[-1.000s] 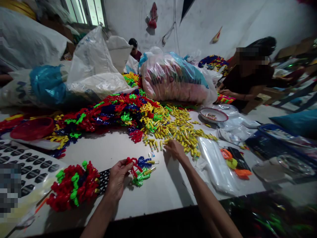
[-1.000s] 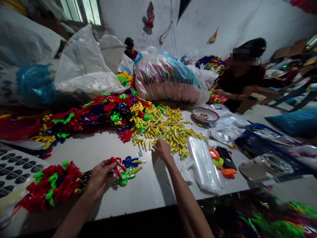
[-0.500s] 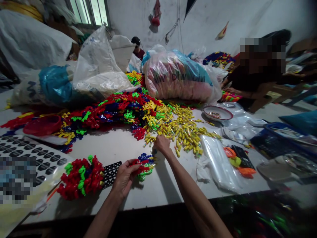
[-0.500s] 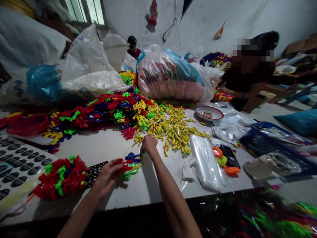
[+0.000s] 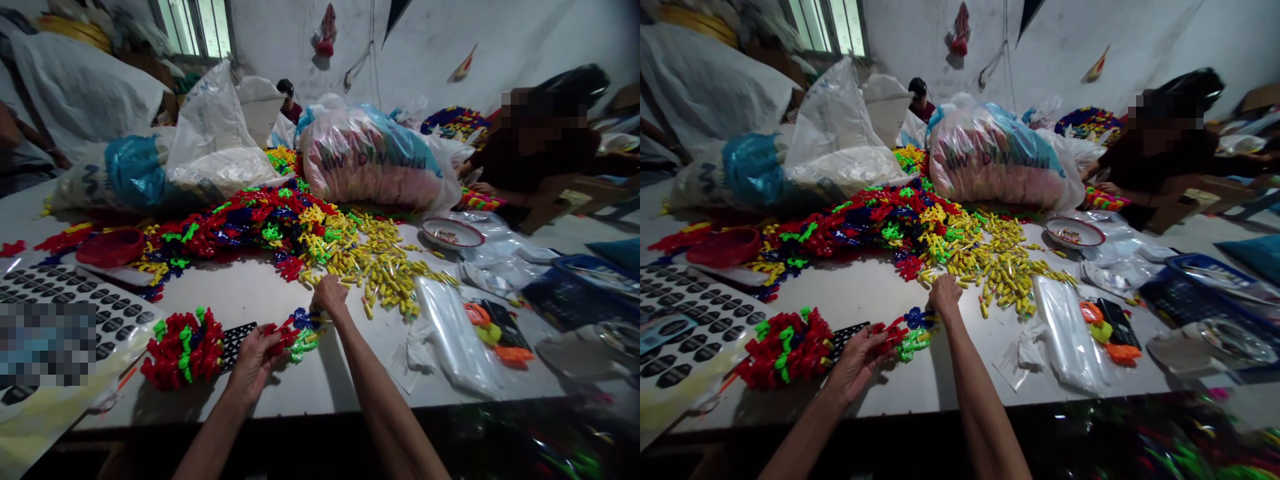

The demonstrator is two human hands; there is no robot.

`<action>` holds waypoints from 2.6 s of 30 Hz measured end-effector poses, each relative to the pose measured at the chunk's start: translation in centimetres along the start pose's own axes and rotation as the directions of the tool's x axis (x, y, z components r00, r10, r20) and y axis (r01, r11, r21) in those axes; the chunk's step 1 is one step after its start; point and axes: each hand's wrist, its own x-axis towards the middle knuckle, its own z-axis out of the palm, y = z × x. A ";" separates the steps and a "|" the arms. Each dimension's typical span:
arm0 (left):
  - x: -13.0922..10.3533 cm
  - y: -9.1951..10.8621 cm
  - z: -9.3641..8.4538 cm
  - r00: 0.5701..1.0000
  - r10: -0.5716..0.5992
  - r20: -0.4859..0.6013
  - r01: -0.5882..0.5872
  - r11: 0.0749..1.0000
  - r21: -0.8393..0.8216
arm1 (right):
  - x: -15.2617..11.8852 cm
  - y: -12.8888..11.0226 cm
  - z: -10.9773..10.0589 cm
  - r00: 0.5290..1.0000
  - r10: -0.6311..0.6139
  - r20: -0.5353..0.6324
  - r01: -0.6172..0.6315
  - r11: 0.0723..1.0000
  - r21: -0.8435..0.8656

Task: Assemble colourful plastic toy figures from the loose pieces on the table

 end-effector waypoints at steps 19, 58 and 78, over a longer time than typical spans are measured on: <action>-0.3 0.0 1.3 0.973 -0.103 0.206 0.091 0.994 0.066 | -10.6 5.4 -4.5 0.764 -0.520 0.382 -0.238 0.323 0.916; -0.8 -0.9 1.3 0.904 -0.205 0.375 0.130 0.968 0.216 | -11.8 7.0 -2.0 0.822 -0.439 0.362 -0.365 0.080 0.928; 11.3 3.3 6.8 0.805 0.555 0.210 -0.316 0.101 0.943 | -0.3 3.6 -1.3 0.993 -0.118 0.026 0.103 0.935 0.339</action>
